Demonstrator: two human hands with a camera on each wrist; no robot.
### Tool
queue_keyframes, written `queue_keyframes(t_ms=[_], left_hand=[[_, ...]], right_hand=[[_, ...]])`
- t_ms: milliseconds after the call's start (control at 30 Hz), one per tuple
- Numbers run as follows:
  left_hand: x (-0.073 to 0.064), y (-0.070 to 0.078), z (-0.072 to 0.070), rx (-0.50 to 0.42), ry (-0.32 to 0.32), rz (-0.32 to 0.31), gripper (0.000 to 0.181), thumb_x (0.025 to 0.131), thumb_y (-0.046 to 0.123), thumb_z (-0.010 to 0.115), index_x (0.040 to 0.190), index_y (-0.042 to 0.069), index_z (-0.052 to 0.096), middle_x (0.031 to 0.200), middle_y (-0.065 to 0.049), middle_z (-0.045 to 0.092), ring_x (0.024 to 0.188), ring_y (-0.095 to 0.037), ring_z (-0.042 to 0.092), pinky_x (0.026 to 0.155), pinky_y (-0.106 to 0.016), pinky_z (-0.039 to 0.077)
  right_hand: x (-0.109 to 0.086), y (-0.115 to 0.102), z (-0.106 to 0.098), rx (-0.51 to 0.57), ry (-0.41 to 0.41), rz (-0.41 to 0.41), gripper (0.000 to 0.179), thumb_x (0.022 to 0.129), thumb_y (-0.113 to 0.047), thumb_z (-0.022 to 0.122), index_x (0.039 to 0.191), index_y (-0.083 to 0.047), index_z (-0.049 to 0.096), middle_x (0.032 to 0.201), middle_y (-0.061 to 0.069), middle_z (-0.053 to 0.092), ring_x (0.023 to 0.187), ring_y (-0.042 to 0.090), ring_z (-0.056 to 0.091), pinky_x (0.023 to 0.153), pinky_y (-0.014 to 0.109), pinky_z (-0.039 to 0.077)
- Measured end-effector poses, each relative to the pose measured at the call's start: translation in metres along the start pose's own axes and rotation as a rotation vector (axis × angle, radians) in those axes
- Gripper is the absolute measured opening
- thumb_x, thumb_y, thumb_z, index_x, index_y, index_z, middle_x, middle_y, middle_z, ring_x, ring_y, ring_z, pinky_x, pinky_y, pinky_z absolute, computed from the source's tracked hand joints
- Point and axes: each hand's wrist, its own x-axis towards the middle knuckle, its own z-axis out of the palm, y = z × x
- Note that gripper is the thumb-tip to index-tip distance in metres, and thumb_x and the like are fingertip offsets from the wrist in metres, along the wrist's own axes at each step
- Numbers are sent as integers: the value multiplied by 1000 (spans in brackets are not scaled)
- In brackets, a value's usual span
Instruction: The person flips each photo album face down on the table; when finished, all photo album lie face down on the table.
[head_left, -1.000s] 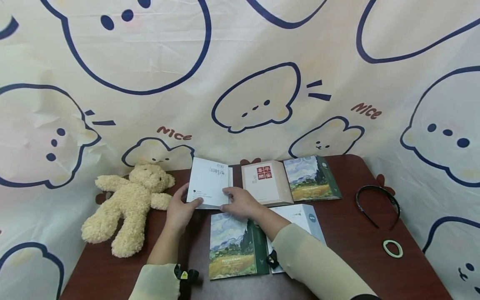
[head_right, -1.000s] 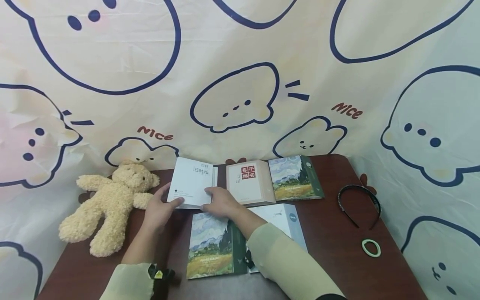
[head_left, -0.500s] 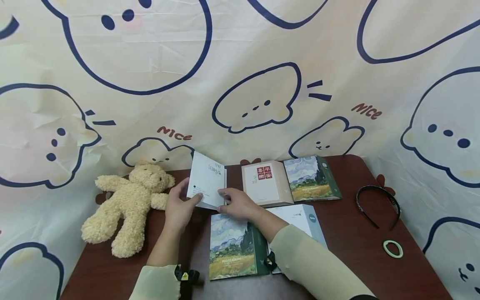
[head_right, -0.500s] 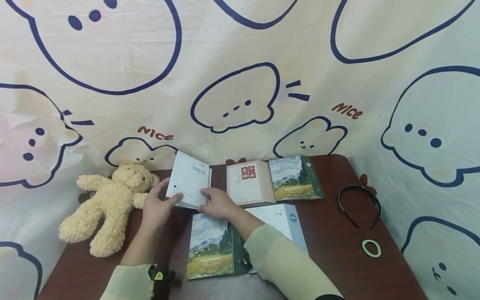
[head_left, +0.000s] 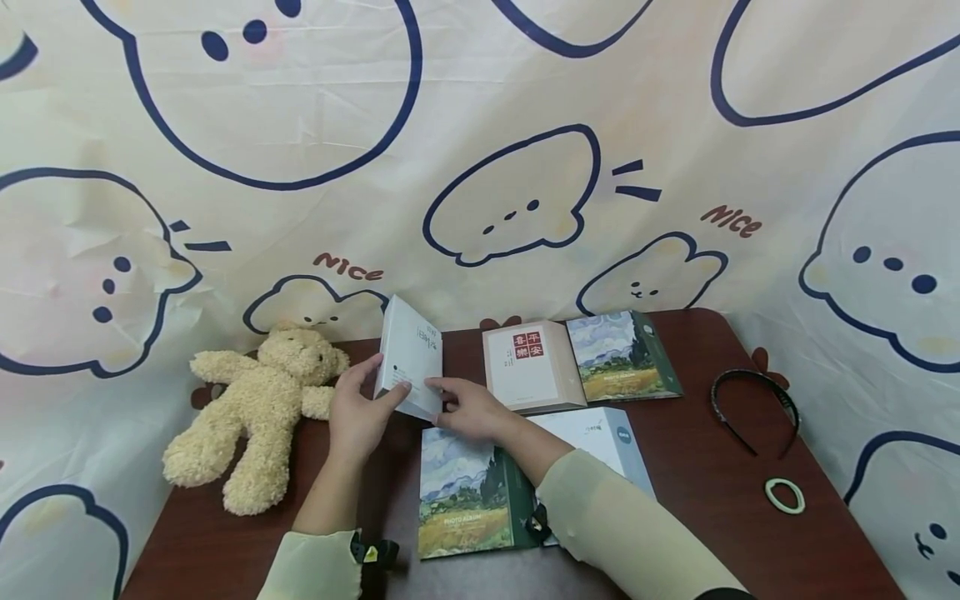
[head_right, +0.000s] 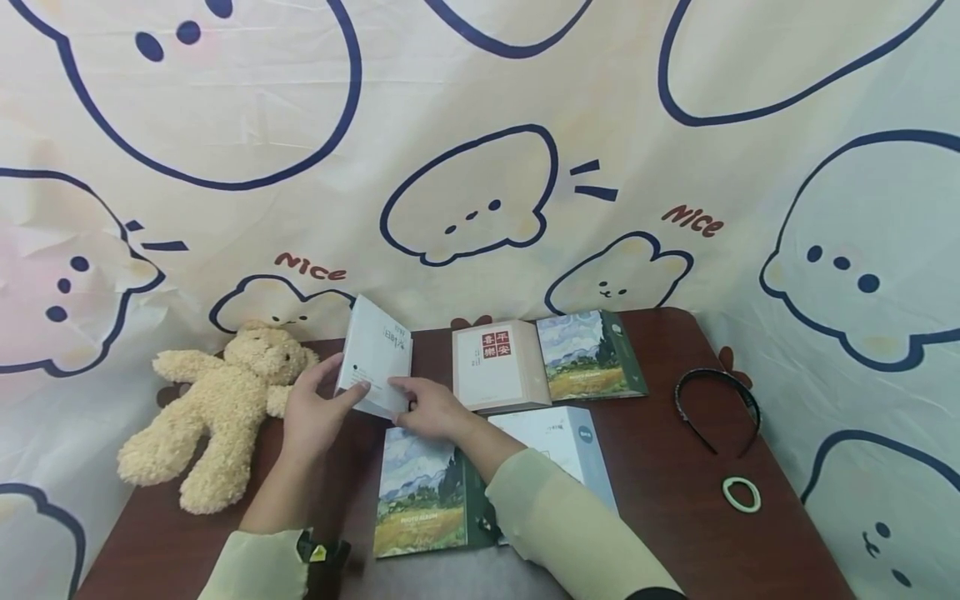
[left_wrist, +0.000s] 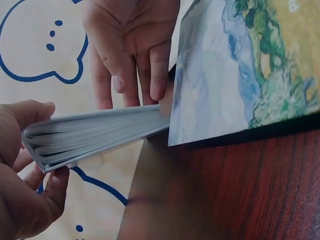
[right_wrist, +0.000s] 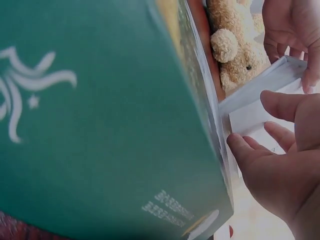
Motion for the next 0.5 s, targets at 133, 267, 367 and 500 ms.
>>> queue_keyframes(t_ms=[133,267,367,500], left_hand=[[0,3,-1,7,10,17,62,88,16,84,142,0,60,137,-18,54,122,-33,59,94,-52,57],[-1,7,-3,19,11,30,61,86,16,85,140,1,62,136,-17,54,120,-32,59,93,-53,57],[-2,9,-3,39,16,46,61,85,17,87,139,2,63,136,-17,54,119,-33,59,91,-55,58],[-2,10,-1,64,19,60,62,84,18,88,139,1,64,138,-17,53,120,-35,57,91,-57,57]], right_hand=[[2,0,3,28,-10,1,63,95,-12,73,154,-19,51,148,14,57,131,27,60,102,38,54],[2,-1,5,96,-30,-4,67,95,-7,72,156,-18,48,150,16,55,133,28,59,103,38,54],[3,-1,6,134,-45,0,68,96,-7,71,158,-19,45,154,16,52,136,28,56,104,37,53],[3,-1,7,152,-55,7,69,97,-7,70,159,-20,44,155,15,51,137,26,55,104,35,53]])
